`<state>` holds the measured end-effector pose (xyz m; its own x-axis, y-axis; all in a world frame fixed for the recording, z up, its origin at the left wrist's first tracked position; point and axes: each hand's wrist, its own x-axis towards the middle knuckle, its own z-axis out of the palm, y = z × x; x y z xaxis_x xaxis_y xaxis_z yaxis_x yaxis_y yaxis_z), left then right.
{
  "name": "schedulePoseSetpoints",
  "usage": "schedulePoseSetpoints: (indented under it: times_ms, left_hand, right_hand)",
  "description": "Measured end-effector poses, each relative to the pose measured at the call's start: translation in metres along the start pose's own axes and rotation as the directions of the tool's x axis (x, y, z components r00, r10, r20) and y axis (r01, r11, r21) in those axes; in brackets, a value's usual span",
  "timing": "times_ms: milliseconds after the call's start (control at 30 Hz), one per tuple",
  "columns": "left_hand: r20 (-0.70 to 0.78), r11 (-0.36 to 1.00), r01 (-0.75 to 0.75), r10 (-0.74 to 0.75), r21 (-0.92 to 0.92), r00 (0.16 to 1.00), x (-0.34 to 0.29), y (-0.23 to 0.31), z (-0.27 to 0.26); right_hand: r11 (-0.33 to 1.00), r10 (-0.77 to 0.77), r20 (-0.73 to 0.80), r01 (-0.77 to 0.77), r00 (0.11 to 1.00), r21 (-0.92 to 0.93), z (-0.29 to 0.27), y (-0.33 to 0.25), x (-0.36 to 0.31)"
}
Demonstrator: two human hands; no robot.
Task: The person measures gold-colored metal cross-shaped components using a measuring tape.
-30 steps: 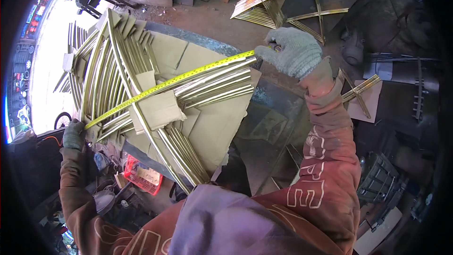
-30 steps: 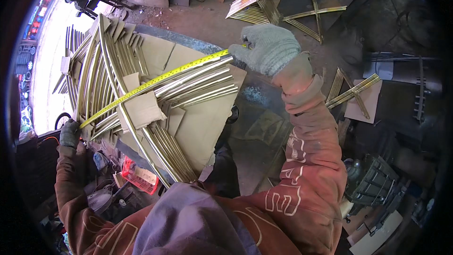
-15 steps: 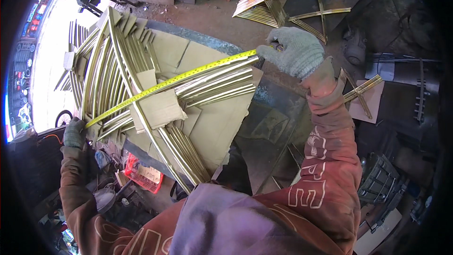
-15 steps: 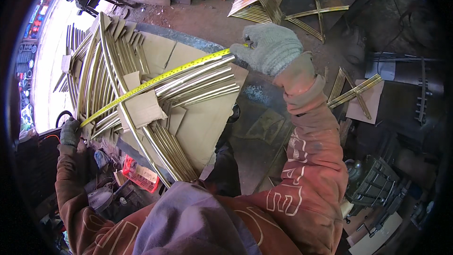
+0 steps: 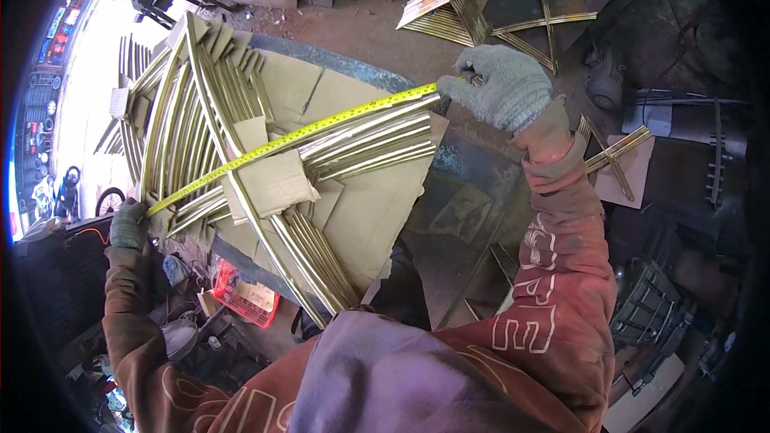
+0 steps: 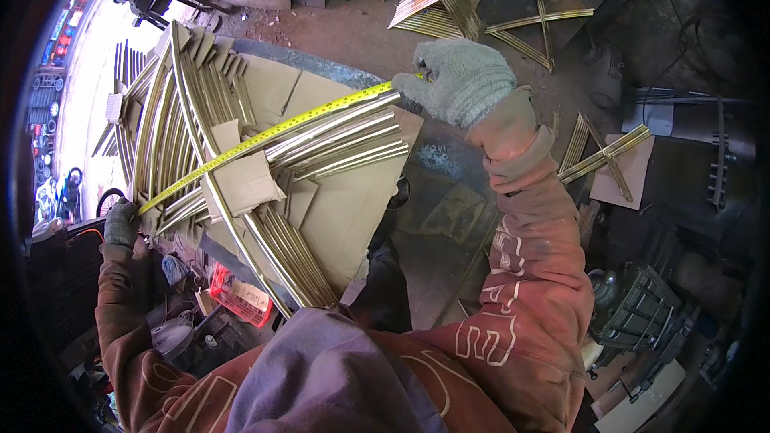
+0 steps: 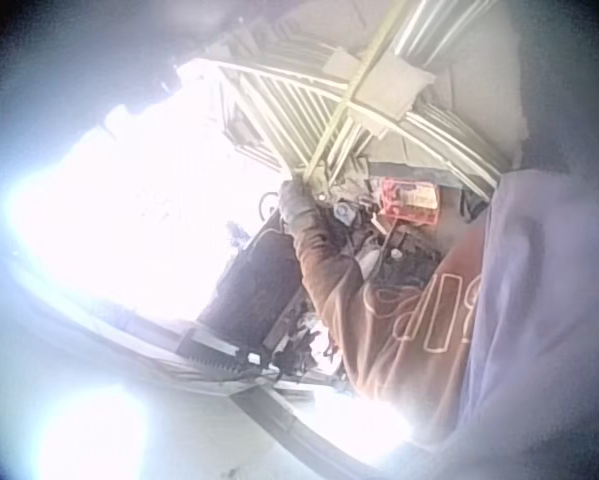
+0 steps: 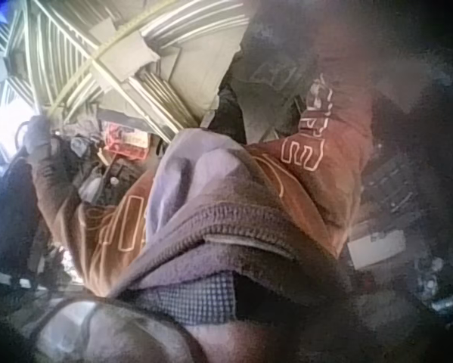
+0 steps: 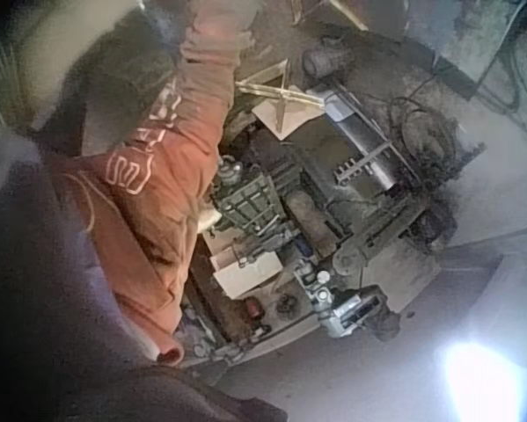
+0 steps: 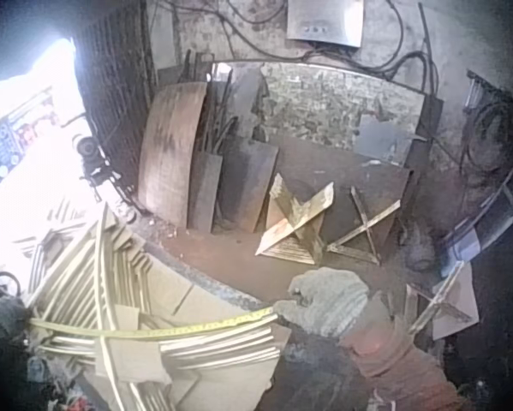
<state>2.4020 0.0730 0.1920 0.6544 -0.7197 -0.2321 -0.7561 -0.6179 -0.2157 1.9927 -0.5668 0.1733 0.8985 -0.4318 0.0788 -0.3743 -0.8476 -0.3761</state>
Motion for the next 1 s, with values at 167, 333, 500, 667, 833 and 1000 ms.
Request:
schedulePoseSetpoints:
  times_ms: [167, 333, 500, 667, 833, 1000]
  left_hand:
    - [0.014, 0.999, -0.026, 0.026, 0.047, 1.000, 0.002, 0.000, -0.001]
    - [0.006, 0.999, -0.023, 0.023, 0.034, 1.000, 0.000, -0.008, 0.007]
    - [0.009, 0.999, -0.018, 0.018, 0.033, 1.000, 0.000, -0.005, 0.006]
    - [0.002, 1.000, -0.005, 0.005, -0.016, 1.000, 0.001, -0.003, 0.004]
    - [0.002, 1.000, -0.014, 0.014, -0.016, 1.000, 0.003, 0.010, -0.007]
    - [0.051, 1.000, 0.021, -0.022, 0.013, 0.998, 0.004, 0.003, -0.004]
  right_hand:
    - [1.000, -0.002, -0.008, 0.002, 1.000, -0.017, 0.001, 0.000, 0.000]
    - [1.000, -0.005, -0.005, 0.005, 1.000, -0.001, 0.001, 0.000, 0.000]
    - [1.000, 0.008, 0.019, -0.008, 1.000, -0.005, -0.001, -0.001, 0.002]
    - [1.000, 0.002, 0.026, -0.002, 1.000, -0.016, 0.000, 0.001, 0.004]
    - [0.999, 0.013, 0.028, -0.012, 1.000, -0.036, 0.001, 0.003, 0.005]
    - [1.000, 0.007, 0.029, -0.007, 1.000, -0.015, 0.002, 0.006, 0.005]
